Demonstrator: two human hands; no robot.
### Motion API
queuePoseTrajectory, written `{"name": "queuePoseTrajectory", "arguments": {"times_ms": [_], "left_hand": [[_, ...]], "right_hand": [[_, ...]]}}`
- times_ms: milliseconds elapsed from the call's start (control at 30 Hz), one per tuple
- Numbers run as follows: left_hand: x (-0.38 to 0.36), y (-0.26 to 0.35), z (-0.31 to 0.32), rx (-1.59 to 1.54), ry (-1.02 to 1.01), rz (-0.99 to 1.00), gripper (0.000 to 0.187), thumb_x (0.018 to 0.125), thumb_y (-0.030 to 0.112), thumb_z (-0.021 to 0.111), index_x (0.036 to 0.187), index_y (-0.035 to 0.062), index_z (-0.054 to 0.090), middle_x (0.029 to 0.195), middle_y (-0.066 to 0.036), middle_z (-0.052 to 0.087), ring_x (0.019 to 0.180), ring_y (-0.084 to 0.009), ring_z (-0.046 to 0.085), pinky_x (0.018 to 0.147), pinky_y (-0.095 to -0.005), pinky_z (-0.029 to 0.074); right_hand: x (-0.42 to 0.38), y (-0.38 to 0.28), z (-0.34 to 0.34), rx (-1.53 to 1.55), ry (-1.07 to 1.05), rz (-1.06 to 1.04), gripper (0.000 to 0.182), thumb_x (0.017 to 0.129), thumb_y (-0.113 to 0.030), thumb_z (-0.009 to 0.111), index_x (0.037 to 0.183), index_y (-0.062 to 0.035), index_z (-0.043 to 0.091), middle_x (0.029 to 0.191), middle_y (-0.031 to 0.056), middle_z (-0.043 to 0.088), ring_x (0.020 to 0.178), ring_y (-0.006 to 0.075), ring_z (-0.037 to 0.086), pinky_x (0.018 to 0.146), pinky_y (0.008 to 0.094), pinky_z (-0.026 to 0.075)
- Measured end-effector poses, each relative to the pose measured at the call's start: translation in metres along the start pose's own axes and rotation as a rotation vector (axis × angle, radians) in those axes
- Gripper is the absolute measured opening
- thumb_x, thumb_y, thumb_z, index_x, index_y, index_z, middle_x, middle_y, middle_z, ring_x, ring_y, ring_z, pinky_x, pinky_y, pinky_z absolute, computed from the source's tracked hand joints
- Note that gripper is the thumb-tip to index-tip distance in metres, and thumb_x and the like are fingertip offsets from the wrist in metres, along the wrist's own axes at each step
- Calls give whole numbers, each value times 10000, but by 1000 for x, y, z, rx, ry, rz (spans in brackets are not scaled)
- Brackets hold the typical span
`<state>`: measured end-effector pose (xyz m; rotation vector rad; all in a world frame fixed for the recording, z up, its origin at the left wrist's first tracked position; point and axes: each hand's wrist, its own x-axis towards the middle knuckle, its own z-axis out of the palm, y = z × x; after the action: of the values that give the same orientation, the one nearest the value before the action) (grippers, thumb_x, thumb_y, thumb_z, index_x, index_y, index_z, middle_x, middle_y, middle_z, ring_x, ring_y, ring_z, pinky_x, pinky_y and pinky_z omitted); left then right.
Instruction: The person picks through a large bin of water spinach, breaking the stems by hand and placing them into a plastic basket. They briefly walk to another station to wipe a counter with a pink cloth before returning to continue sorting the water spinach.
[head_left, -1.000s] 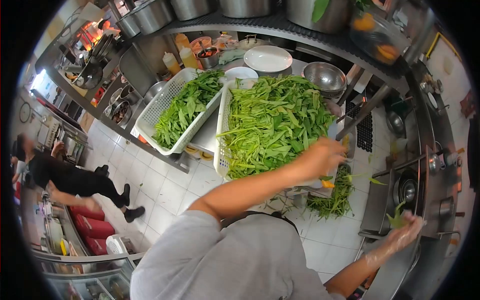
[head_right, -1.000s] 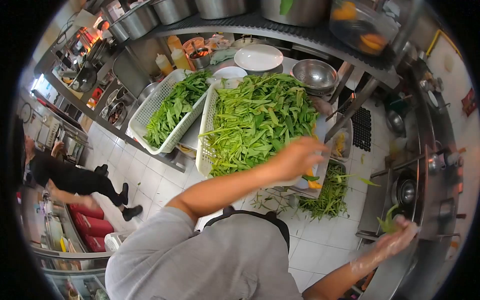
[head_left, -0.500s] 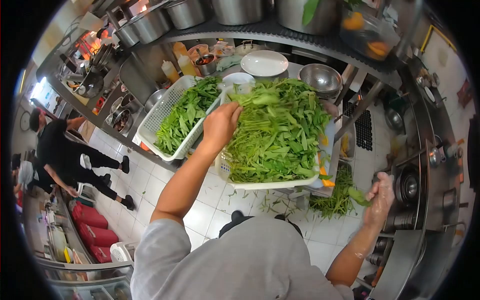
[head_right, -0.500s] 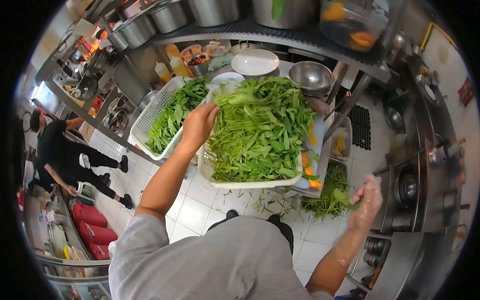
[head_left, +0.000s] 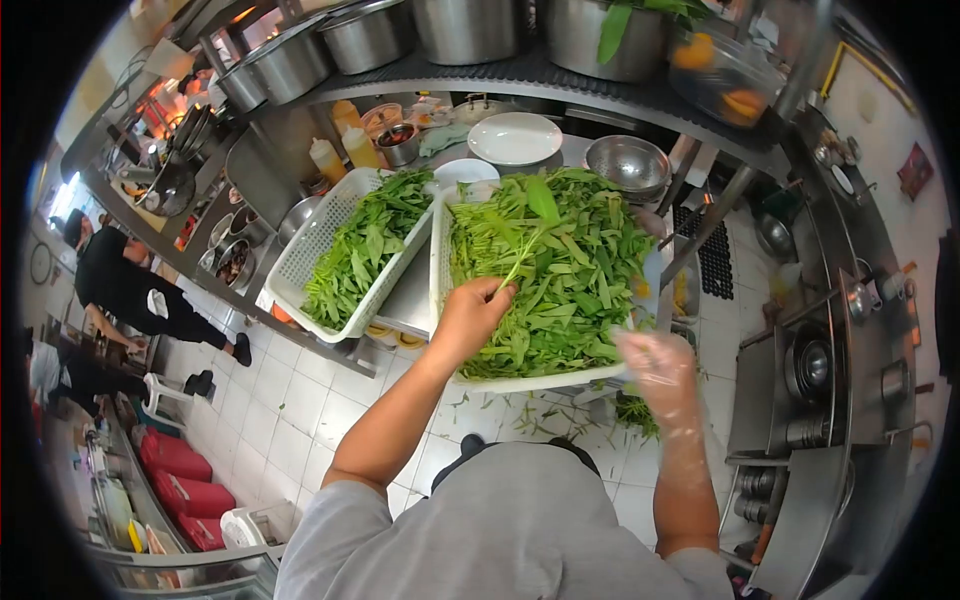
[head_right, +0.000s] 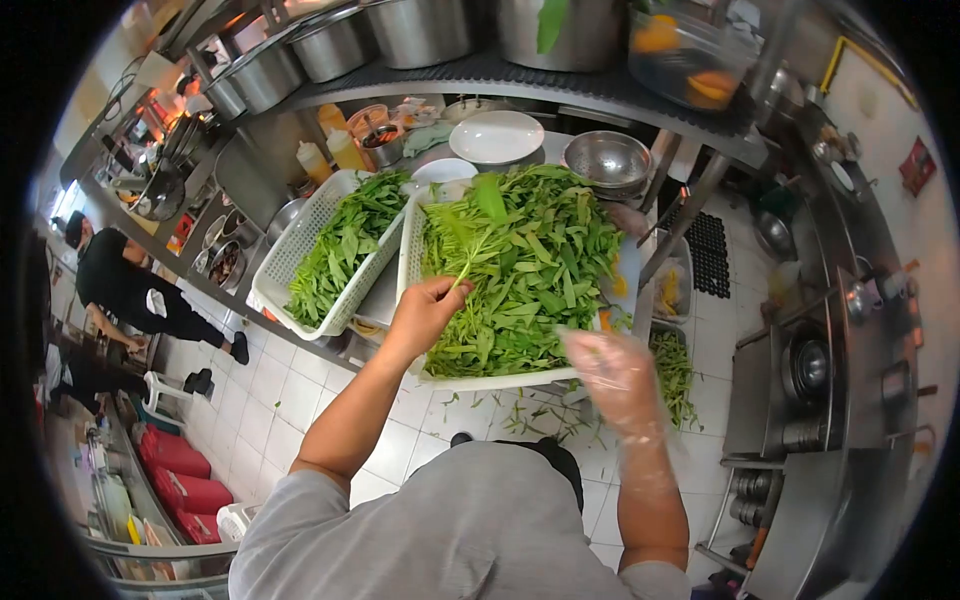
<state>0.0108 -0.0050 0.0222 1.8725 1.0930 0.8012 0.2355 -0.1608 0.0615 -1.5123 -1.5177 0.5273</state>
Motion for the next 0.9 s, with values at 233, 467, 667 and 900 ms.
{"name": "queuePoseTrajectory", "arguments": {"times_ms": [233, 467, 667, 900], "left_hand": [[-13, 7, 31, -2, -107, 199, 165, 826, 132, 578, 883, -12, 633, 726, -167, 570, 664, -285, 558, 621, -359, 436], [-24, 28, 68, -74, -265, 271, 131, 836, 95, 536, 846, -11, 613, 726, -166, 575, 636, -286, 564, 606, -364, 453], [-5, 75, 154, -237, -312, 425, 158, 875, 120, 531, 934, -9, 600, 840, -176, 581, 791, -316, 573, 704, -384, 456], [5, 104, 227, -326, -329, 522, 376, 852, 183, 582, 1151, -41, 538, 1210, -193, 491, 1140, -353, 464, 981, -371, 370]], "right_hand": [[47, -20, 40, -526, 21, -588, 224, 753, -83, 612, 976, -66, 620, 968, 99, 612, 737, 248, 603, 627, 334, 511], [26, 9, 31, -958, -324, -332, 95, 818, -125, 556, 863, -59, 607, 810, 78, 606, 734, 242, 597, 683, 324, 494], [1, 76, -82, 30, 512, 322, 218, 897, -277, 540, 830, -81, 607, 716, -41, 504, 632, 70, 470, 584, 230, 410], [-98, 100, -183, -172, 1052, 396, 328, 913, -248, 476, 1001, 28, 630, 918, 70, 618, 899, 178, 566, 856, 318, 419]]}}
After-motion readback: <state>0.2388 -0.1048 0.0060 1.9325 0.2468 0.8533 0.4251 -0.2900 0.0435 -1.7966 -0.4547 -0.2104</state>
